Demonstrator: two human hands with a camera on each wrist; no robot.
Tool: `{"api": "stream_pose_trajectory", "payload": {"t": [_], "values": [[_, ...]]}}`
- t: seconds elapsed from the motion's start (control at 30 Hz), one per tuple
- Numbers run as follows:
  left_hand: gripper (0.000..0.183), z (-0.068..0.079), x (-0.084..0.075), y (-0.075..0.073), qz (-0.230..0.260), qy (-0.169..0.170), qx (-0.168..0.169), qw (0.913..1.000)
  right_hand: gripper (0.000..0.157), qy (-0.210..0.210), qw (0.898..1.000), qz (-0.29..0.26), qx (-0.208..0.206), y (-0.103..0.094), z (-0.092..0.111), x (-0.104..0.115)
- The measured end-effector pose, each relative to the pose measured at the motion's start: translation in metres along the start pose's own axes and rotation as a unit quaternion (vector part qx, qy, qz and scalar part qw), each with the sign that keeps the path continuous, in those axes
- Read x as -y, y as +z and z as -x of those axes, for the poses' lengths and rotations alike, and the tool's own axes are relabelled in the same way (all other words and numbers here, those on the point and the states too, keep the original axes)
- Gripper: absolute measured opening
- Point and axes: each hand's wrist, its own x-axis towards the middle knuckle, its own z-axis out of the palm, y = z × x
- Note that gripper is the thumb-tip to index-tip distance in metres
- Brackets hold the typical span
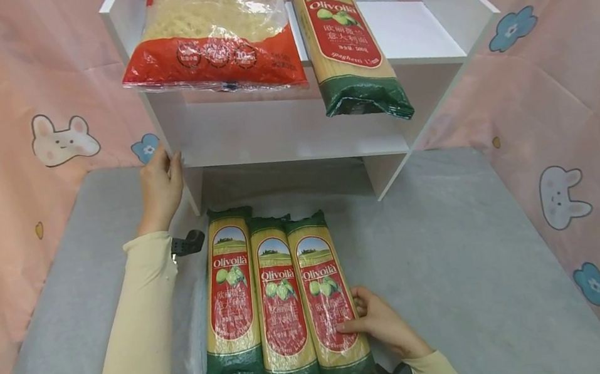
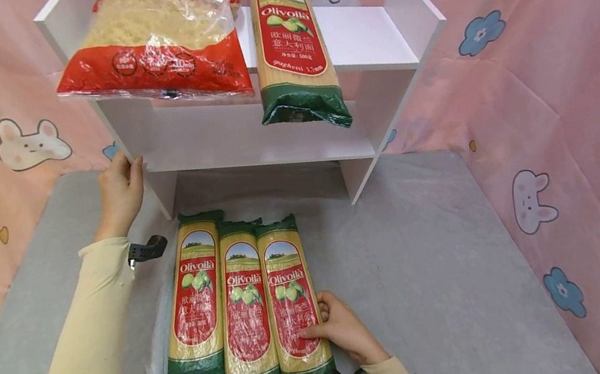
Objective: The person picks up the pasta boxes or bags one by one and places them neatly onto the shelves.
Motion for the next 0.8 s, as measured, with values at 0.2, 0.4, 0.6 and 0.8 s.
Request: {"api": "stream_pose_trajectory", "payload": {"t": [0.2, 0.4, 0.6, 0.8], "values": [[0.019, 0.0, 0.0, 0.0, 0.005, -0.004, 0.0, 1.0, 0.065, -0.014, 1.0, -0.027, -0.001, 0.002, 0.001, -0.001], [0.019, 0.0, 0.0, 0.0, 0.0, -0.01, -0.002, 0.9999, 0.06, -0.013, 0.999, -0.036, -0.037, 0.009, 0.0, -0.003], [0.019, 0.0, -0.001, -0.001, -0.001, -0.012, -0.001, 0.9999, 0.058, -0.008, 0.997, -0.041, -0.064, 0.012, -0.002, -0.002], [0.018, 0.0, -0.001, 0.0, -0.003, -0.015, -0.002, 0.9999, 0.06, -0.014, 0.995, -0.062, -0.073, 0.013, -0.003, -0.005]]}}
